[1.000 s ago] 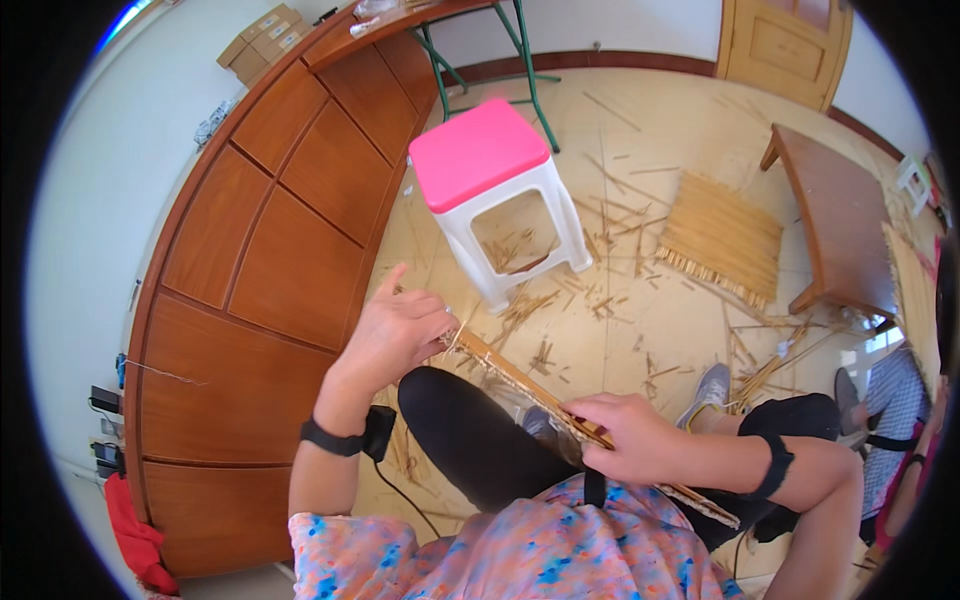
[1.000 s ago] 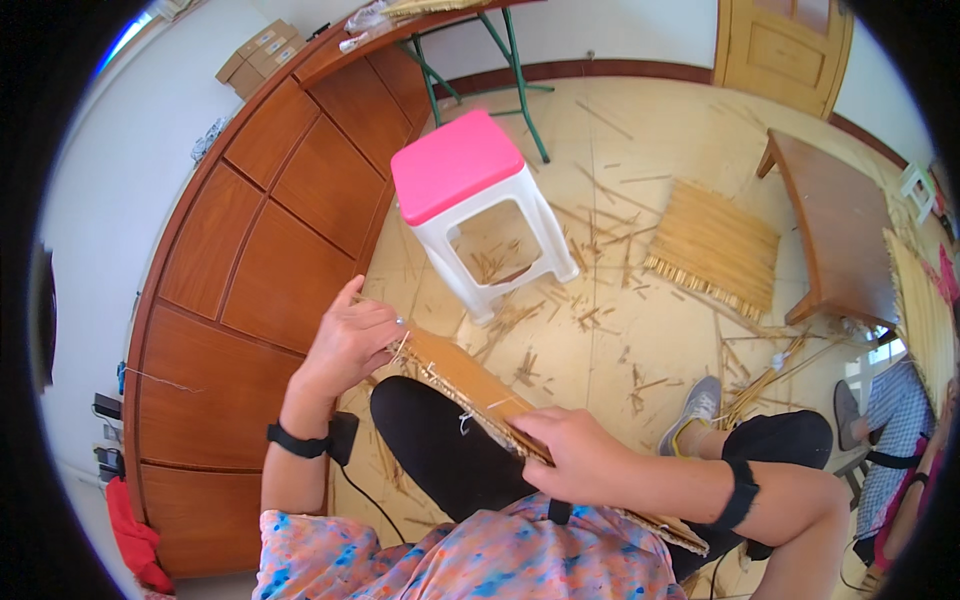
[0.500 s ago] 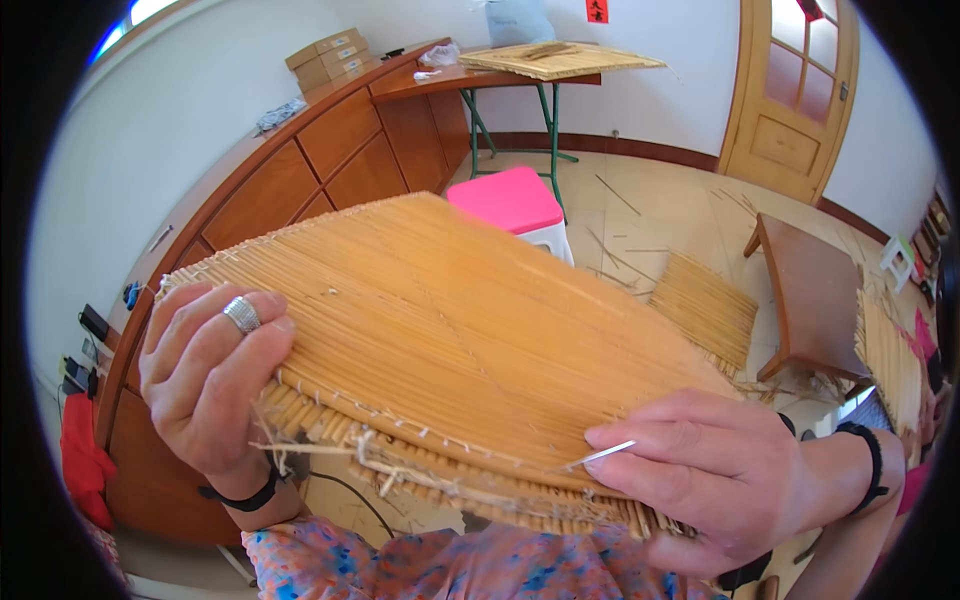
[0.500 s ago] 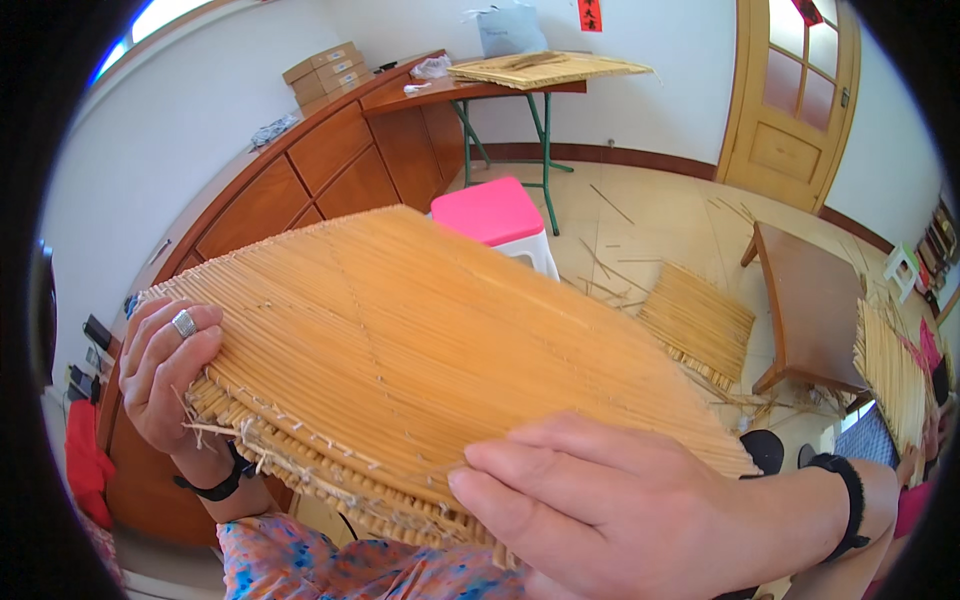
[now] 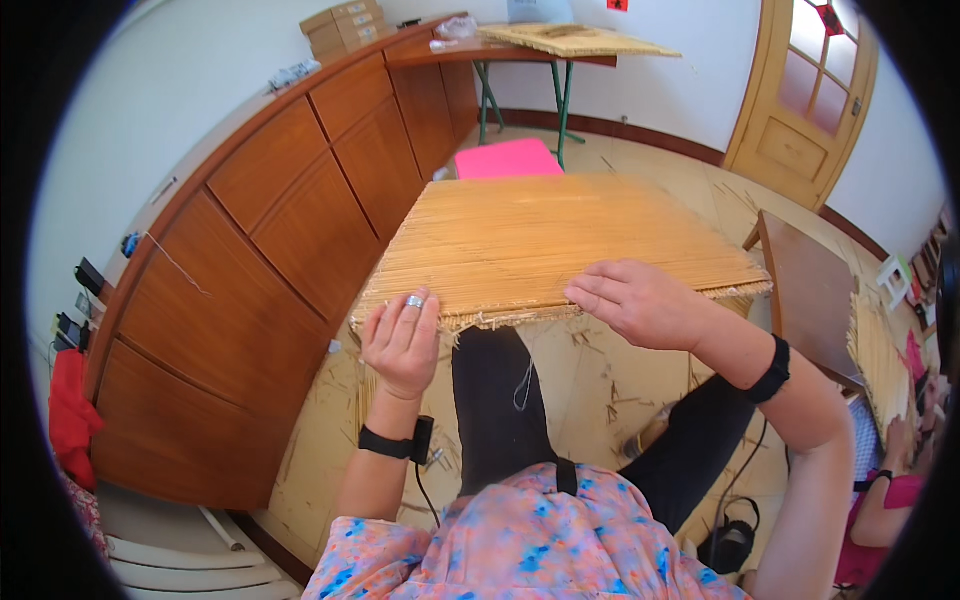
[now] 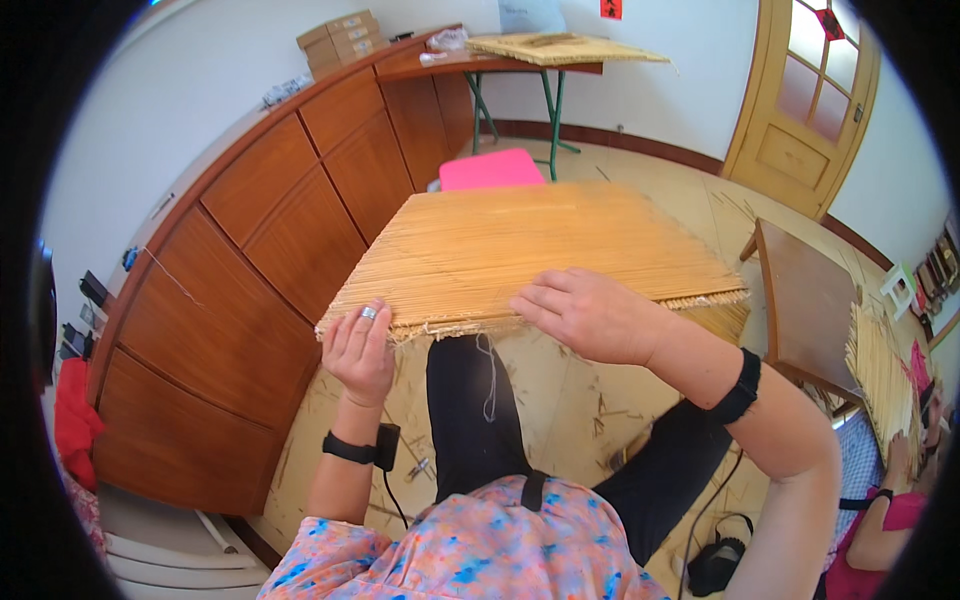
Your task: The person assembles a bamboo mat by threading a needle and stitching together individual bamboo slats, holding the mat on their lap and pulling the thread tight through pre-made holes.
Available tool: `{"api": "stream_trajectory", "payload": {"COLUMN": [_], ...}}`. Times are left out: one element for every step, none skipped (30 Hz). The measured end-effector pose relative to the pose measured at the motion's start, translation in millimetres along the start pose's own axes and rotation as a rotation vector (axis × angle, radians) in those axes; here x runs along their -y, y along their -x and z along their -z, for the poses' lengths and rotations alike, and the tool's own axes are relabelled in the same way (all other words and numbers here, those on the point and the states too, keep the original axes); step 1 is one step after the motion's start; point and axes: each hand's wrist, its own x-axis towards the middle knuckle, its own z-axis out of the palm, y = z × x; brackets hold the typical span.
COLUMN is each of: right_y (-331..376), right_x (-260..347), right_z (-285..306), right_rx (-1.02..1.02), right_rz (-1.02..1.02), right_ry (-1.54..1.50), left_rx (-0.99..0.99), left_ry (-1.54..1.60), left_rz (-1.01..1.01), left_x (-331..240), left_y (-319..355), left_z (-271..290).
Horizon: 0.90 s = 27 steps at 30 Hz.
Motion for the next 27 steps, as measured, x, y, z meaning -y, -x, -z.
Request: {"api": "stream_trajectory", "payload": {"right_y": [9.7,20.3,35.0,49.8,62.7,69.0,78.8,87.5,95.8,103.5,107.7,105.3,107.2,105.8,99.3,101.1,99.0,92.5,88.7,89.3,84.1,77.7,75.2,78.6,83.2,87.0,87.8], "right_x": [3.6,7.2,9.4,10.5,13.3,21.3,28.0,34.3,44.9,65.1,84.4,102.1,117.3,131.8,140.3,142.3,140.3,135.4,131.2,129.7,124.7,117.3,112.0,109.6,108.5,108.8,108.0], "right_z": [-10.0,-20.8,-30.1,-39.5,-47.1,-52.4,-58.7,-64.1,-69.6,-77.5,-82.8,-85.0,-96.8,-102.5,-104.4,-119.8,-125.6,-130.8,-135.9,-141.6,-143.2,-140.2,-139.7,-144.8,-151.0,-155.0,-156.6], "right_rx": [0.003,0.006,0.031,0.053,0.075,0.092,0.062,0.032,0.054,-0.050,-0.152,-0.268,-0.352,-0.316,-0.268,-0.324,-0.320,-0.500,-0.695,-0.772,-0.773,-0.862,-0.954,-0.957,-0.949,-0.941,-0.941], "right_rz": [-0.016,-0.034,-0.054,-0.084,-0.112,-0.126,-0.202,-0.275,-0.296,-0.458,-0.617,-0.784,-0.928,-1.201,-1.464,-1.543,-1.557,-1.649,-1.722,-1.667,-1.678,-1.711,-1.744,-1.756,-1.772,-1.788,-1.798], "right_ry": [0.029,0.057,0.030,0.047,0.066,0.031,0.056,0.088,0.071,0.056,0.047,-0.029,-0.182,-0.530,-0.887,-1.190,-1.203,-1.466,-1.730,-1.785,-1.801,-1.852,-1.900,-1.902,-1.882,-1.862,-1.863], "left_rx": [0.035,0.087,0.115,0.222,0.327,0.375,0.410,0.463,0.508,0.534,0.542,0.546,0.566,0.594,0.622,0.641,0.660,0.677,0.693,0.735,0.780,0.792,0.887,0.979,0.989,0.991,0.989], "left_ry": [-0.005,0.019,0.046,0.117,0.188,0.193,0.220,0.235,0.250,0.263,0.244,0.231,0.235,0.222,0.213,0.218,0.239,0.261,0.266,0.285,0.297,0.299,0.375,0.454,0.459,0.544,0.626], "left_rz": [0.041,0.082,0.095,0.143,0.189,0.185,0.193,0.213,0.229,0.229,0.258,0.285,0.281,0.291,0.298,0.293,0.312,0.329,0.324,0.331,0.338,0.335,0.349,0.364,0.361,0.391,0.424], "left_x": [-12.0,-24.7,-40.3,-55.4,-67.0,-71.7,-80.5,-88.9,-95.3,-100.8,-105.1,-110.4,-114.3,-118.6,-121.4,-123.3,-124.7,-125.9,-126.3,-126.6,-125.0,-124.3,-123.3,-123.1,-121.8,-119.9,-118.5], "left_y": [11.7,21.7,27.6,32.0,38.0,49.9,53.4,51.1,51.0,57.1,62.1,66.4,67.0,64.7,62.5,61.9,61.4,62.1,62.2,61.7,59.6,55.6,50.0,45.2,39.9,34.7,31.6], "left_z": [-0.5,-2.1,-2.9,-1.5,-1.4,-4.1,-4.7,-2.9,-5.6,-6.0,-6.7,-9.1,-8.2,-6.1,-5.0,-5.6,-6.8,-7.9,-7.8,-6.9,-4.9,-3.1,-0.9,-1.2,-2.5,-3.7,-6.0]}}
